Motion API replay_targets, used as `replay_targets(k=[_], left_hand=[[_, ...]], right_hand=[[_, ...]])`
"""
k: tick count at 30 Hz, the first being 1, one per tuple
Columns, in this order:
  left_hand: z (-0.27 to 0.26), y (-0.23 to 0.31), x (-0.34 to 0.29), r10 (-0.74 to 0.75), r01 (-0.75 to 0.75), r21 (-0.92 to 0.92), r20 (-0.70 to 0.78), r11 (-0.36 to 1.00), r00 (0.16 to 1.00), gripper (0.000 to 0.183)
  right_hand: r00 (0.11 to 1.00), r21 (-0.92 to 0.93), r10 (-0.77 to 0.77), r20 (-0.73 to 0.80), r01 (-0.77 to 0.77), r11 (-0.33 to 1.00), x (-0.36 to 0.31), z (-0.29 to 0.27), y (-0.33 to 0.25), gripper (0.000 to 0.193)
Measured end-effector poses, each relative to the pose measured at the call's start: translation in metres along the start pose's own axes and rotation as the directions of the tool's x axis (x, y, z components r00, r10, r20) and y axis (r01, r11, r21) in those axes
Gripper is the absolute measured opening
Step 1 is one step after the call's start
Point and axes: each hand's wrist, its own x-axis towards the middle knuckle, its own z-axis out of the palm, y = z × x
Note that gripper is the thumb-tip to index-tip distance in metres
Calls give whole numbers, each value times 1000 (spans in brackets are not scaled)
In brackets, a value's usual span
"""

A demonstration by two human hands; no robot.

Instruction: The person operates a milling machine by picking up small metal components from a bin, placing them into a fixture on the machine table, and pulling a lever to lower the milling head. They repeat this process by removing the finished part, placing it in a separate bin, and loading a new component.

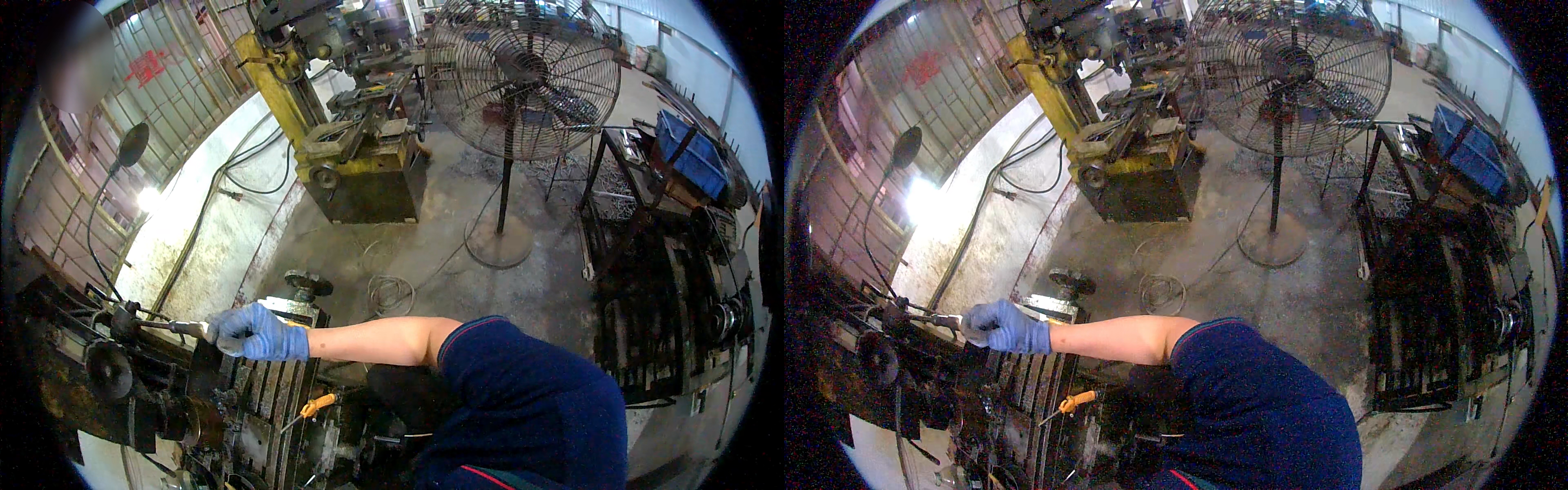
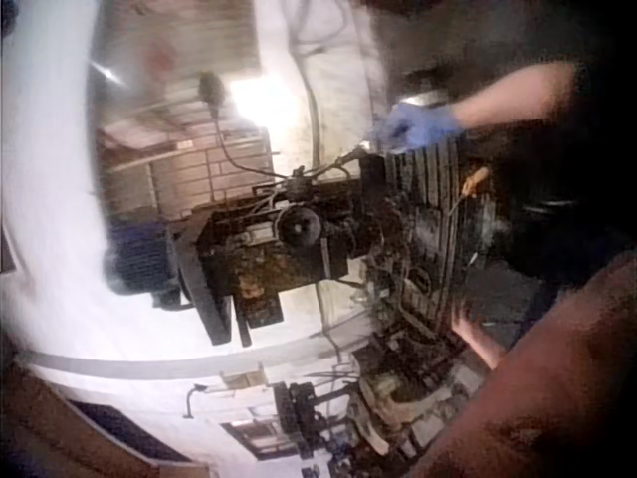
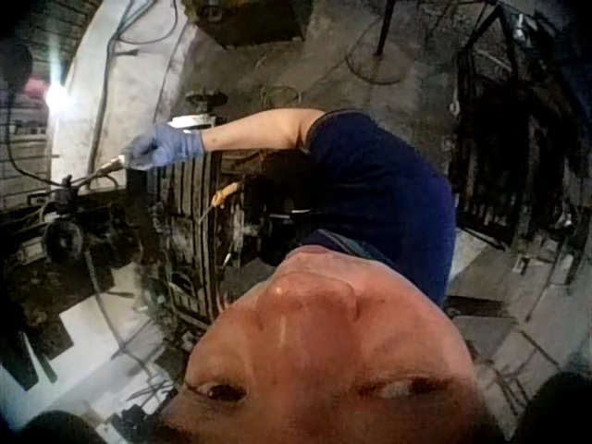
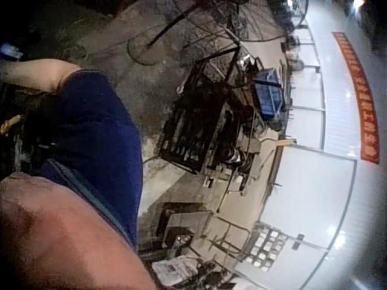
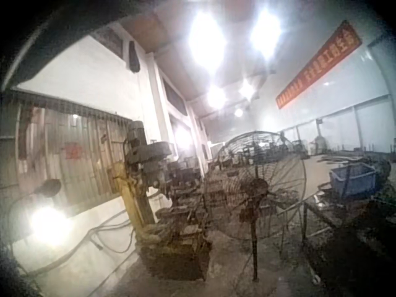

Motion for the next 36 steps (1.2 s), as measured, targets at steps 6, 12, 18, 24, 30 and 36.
replay_targets(k=[6, 12, 18, 24, 30, 36], left_hand=[[-9, 13, -18, -193, 186, -86, -89, 979, 977, 33], [-10, 9, -26, -193, 184, -84, -124, 979, 973, 34], [-17, 6, -33, -200, 189, -84, -162, 978, 966, 34], [-27, 2, -46, -222, 208, -88, -204, 974, 954, 35], [-26, -3, -52, -231, 213, -98, -241, 972, 943, 36], [-47, -17, -80, -260, 228, -127, -392, 965, 882, 37]], right_hand=[[980, -22, -197, 11, 197, 980, 15, 5, 0, 17], [993, -45, -114, 3, 114, 992, 20, 7, -9, 14], [999, -73, -3, 48, 6, 997, 30, 9, -13, 14], [951, -163, -309, -16, 303, 939, 49, 19, -15, 15], [801, -128, -592, -84, 581, 804, 89, 28, -21, 26], [920, -1, -389, -47, 389, 921, 137, 28, -43, 19]])
